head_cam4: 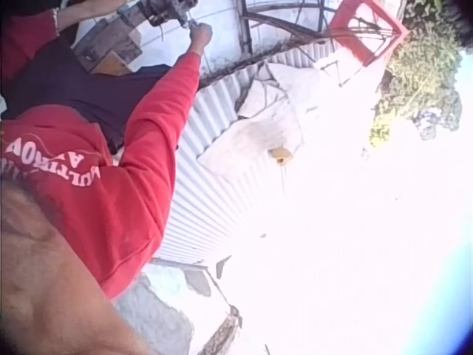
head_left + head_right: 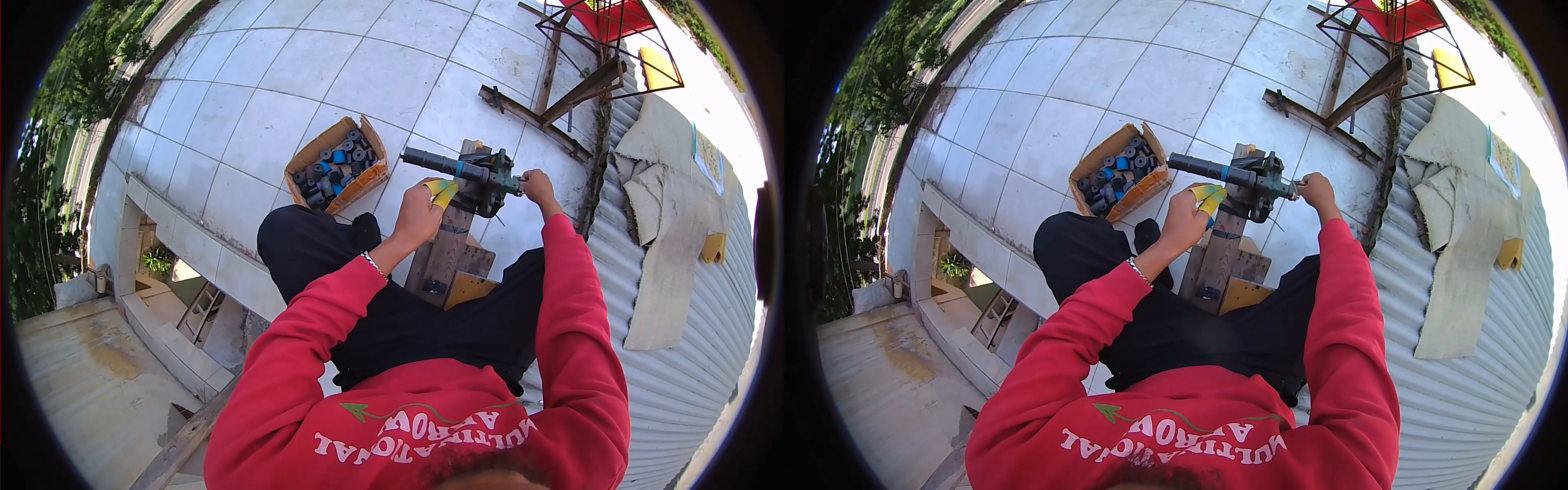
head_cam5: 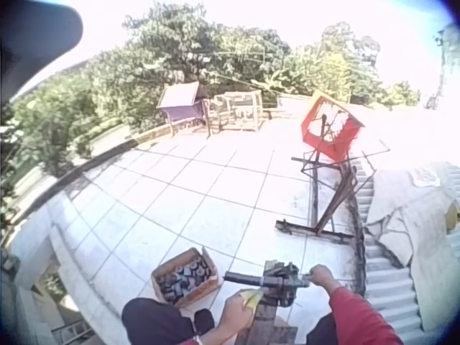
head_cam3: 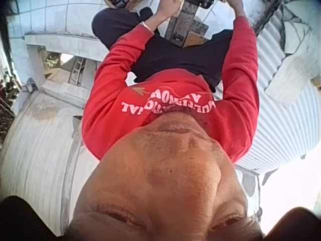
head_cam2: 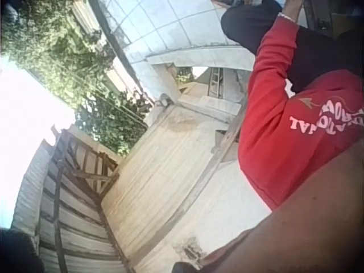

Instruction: The person applies tape to their fingers, retrieves a roller from a cardboard box, and mounts it onto the spindle of a hand-crank machine. They then turn the crank by hand while holding a cloth against the rotating roller.

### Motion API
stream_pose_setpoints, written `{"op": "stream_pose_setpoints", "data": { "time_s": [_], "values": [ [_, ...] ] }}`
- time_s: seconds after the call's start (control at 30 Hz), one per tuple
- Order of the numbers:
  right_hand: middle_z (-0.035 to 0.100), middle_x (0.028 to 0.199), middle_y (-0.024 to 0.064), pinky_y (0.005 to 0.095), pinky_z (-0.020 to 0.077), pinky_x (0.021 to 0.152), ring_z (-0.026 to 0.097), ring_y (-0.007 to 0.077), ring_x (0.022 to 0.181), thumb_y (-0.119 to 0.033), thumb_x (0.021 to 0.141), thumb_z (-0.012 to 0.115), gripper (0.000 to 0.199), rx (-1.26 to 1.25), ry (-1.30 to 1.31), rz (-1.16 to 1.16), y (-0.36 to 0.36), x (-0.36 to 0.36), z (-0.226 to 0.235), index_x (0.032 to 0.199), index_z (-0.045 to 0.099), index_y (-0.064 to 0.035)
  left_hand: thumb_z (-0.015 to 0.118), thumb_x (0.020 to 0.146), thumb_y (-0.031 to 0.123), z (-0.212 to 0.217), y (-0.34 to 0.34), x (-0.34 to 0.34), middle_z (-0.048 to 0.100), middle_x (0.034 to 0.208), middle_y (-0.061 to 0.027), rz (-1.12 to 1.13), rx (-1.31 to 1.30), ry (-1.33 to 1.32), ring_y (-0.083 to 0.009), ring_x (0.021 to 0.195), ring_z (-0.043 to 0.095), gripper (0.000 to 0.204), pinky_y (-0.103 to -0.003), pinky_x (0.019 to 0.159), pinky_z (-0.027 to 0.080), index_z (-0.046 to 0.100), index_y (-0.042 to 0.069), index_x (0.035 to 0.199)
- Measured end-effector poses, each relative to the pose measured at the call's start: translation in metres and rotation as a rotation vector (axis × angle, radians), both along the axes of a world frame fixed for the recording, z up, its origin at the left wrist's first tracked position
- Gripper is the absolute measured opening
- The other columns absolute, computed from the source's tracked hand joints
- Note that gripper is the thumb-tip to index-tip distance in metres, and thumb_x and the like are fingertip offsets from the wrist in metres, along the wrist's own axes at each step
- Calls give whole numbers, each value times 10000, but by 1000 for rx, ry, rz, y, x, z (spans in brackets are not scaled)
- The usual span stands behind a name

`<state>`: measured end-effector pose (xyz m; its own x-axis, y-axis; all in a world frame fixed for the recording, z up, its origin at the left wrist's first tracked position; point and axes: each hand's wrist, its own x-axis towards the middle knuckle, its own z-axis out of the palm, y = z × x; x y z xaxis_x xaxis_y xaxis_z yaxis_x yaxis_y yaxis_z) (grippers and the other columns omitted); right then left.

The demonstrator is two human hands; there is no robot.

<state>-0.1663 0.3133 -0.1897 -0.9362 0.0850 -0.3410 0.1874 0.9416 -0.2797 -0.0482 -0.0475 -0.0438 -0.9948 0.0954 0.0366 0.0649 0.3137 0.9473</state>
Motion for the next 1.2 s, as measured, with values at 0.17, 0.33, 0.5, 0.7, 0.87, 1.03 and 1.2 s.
{"op": "stream_pose_setpoints", "data": {
  "time_s": [0.17, 0.33, 0.5, 0.7, 0.87, 1.03, 1.2],
  "values": [
    [748, 888, 195, 468, 561, 765, 724, 383, 855, -371, 854, 774, 324, -24, 18, 40, 1, -11, 29, 892, 739, -51, 615, 916, 0, -3, 1, 0, 737, 1098, -234, 1, 14, -41, -352, 902, 736, 255, -383, 773, 564, 719, -97, 1127],
    [743, 898, 191, 478, 549, 761, 715, 387, 865, -373, 873, 761, 331, -61, 73, 79, 0, -20, 48, 917, 724, -47, 600, 897, -18, -5, 2, -2, 735, 1095, -238, -2, 9, 15, -349, 899, 735, 268, -381, 766, 562, 717, -98, 1124],
    [740, 912, 186, 489, 539, 766, 708, 395, 885, -381, 894, 756, 341, -53, 171, 82, 2, -30, 75, 942, 706, -46, 596, 890, -24, -3, 2, -2, 734, 1101, -237, 10, 25, -3, -347, 901, 735, 275, -378, 767, 561, 718, -96, 1125],
    [718, 905, 203, 515, 516, 754, 682, 427, 894, -372, 906, 748, 341, 10, 274, 70, 0, -36, 122, 946, 670, -42, 591, 877, -37, 0, 1, -3, 731, 1115, -230, 7, 28, -41, -344, 909, 732, 281, -377, 772, 563, 721, -97, 1117],
    [699, 863, 200, 507, 501, 728, 676, 417, 859, -347, 921, 735, 317, -19, 323, 102, -5, -24, 174, 944, 663, -39, 590, 866, -39, 0, 1, -5, 727, 1118, -236, 1, 31, -61, -349, 911, 730, 290, -382, 779, 566, 719, -99, 1119],
    [677, 790, 191, 496, 482, 682, 662, 413, 775, -357, 917, 742, 341, 7, 332, 128, -15, 5, 232, 912, 656, -27, 565, 833, -49, -3, 1, -5, 727, 1108, -247, 8, 21, -100, -359, 917, 729, 312, -387, 792, 570, 717, -108, 1099],
    [609, 696, 183, 478, 425, 617, 584, 397, 654, -356, 933, 739, 372, 30, 254, 195, -24, 53, 285, 857, 629, -9, 561, 827, -45, -5, 2, -7, 729, 1097, -250, 20, 18, -38, -374, 925, 728, 321, -393, 808, 572, 716, -107, 1100]
  ]
}}
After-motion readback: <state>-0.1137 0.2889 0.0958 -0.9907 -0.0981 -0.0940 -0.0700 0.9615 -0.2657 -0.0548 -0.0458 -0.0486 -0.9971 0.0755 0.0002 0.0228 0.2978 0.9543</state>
